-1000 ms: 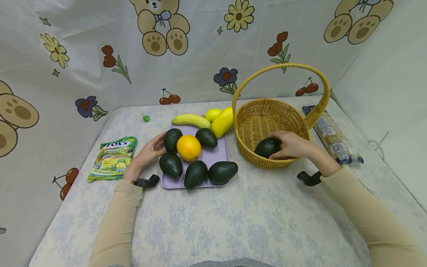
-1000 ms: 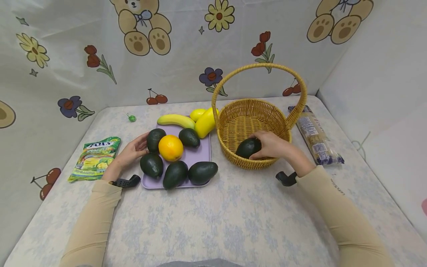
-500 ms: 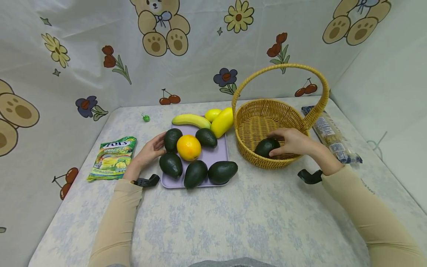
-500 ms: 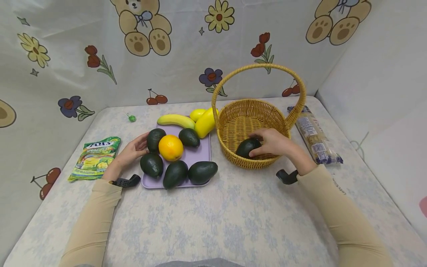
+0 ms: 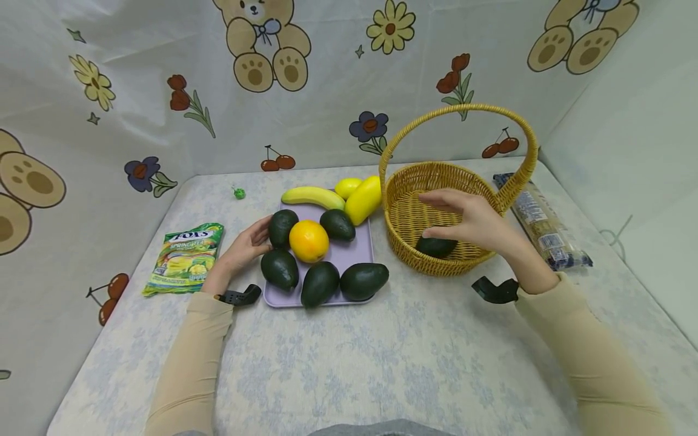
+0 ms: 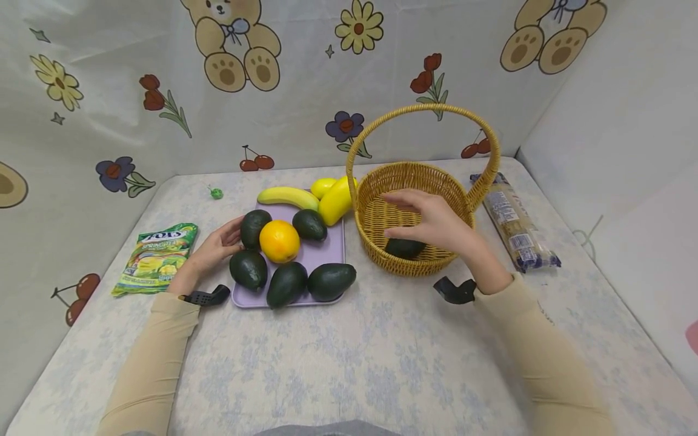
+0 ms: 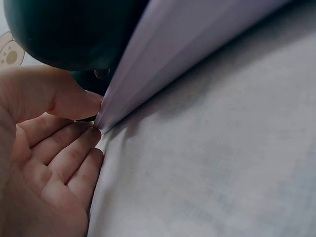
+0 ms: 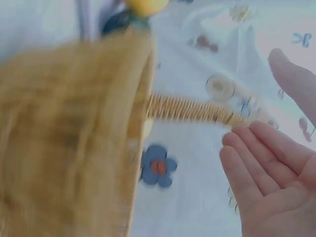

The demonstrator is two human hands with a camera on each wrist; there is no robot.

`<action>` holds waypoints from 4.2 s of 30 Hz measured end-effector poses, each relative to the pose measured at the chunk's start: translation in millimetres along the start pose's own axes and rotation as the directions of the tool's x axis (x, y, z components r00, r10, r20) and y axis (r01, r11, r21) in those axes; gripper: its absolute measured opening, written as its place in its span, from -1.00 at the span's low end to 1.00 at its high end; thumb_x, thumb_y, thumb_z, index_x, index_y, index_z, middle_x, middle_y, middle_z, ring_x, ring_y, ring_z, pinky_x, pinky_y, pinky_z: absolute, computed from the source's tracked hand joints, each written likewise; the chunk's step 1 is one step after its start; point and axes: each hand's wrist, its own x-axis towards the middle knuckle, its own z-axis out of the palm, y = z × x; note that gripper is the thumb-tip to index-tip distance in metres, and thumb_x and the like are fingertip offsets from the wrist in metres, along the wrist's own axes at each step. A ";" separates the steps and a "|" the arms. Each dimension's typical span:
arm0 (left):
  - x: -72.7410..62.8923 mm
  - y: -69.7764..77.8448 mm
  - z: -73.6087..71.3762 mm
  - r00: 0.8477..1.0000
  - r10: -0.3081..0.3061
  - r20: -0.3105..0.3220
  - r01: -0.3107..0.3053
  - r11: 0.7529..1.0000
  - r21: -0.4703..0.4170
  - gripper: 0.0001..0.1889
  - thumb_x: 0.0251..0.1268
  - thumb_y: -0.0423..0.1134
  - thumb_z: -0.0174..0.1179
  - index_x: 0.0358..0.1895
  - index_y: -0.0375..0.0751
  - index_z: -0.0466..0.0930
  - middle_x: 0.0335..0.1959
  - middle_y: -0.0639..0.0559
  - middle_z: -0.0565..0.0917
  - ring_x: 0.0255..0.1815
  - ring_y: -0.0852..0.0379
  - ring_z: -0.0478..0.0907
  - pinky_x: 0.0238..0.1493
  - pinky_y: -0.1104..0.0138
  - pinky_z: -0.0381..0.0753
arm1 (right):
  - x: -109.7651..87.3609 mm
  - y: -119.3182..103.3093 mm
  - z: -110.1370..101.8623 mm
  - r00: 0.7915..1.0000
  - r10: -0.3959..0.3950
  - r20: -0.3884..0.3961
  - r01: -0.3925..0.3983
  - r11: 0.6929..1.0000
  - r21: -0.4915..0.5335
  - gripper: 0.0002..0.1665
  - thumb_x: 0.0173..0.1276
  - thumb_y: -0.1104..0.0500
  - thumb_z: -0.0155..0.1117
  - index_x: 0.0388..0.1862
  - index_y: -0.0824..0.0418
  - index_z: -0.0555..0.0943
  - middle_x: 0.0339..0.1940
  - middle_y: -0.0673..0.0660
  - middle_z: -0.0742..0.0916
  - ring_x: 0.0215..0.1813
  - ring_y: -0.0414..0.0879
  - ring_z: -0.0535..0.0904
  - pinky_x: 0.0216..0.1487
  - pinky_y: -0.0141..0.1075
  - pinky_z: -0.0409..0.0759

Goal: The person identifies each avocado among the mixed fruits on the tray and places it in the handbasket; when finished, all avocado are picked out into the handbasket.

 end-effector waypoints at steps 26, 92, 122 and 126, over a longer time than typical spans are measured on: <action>0.1 -1.8 0.4 1.000 0.028 0.000 -0.028 1.000 -0.013 -0.22 0.20 -0.61 0.02 0.48 -0.35 -0.10 0.47 -0.26 0.01 0.46 -0.15 -0.05 0.43 0.10 -0.02 | 26.1 -14.1 112.6 0.960 -0.121 0.252 0.090 0.987 0.130 -0.16 0.07 -0.08 0.46 0.28 0.27 0.43 0.22 0.13 0.55 0.17 0.08 0.50 0.19 -0.24 0.47; 1.2 0.9 0.2 1.000 0.014 0.002 -0.014 1.000 0.002 -0.22 0.21 -0.57 0.05 0.49 -0.31 -0.10 0.48 -0.23 0.01 0.46 -0.14 -0.05 0.43 0.10 -0.03 | 13.8 -1.8 18.4 0.979 0.191 0.070 -0.201 0.960 0.196 -0.27 0.08 0.17 0.48 0.27 0.03 0.45 0.19 0.09 0.53 0.06 0.02 0.46 0.02 0.01 0.50; 9.7 -26.9 -4.2 0.999 0.047 -0.018 -0.047 0.999 0.025 -0.22 0.24 -0.55 0.06 0.50 -0.21 -0.07 0.48 -0.17 0.04 0.46 -0.10 -0.02 0.43 0.09 -0.02 | -27.6 46.4 -8.6 0.959 0.245 0.141 -0.258 0.963 0.080 -0.22 0.14 0.05 0.44 0.35 0.04 0.37 0.24 0.20 0.47 0.05 0.12 0.49 -0.08 0.00 0.55; 9.4 -25.7 -4.0 0.999 0.042 -0.012 -0.042 0.999 0.014 -0.22 0.25 -0.56 0.04 0.50 -0.20 -0.07 0.48 -0.15 0.04 0.46 -0.08 -0.03 0.44 0.13 -0.03 | -40.1 53.3 -21.2 0.947 0.245 0.206 -0.269 0.958 0.098 -0.23 0.17 0.10 0.42 0.36 0.07 0.36 0.26 0.19 0.45 0.04 0.08 0.49 -0.10 -0.08 0.56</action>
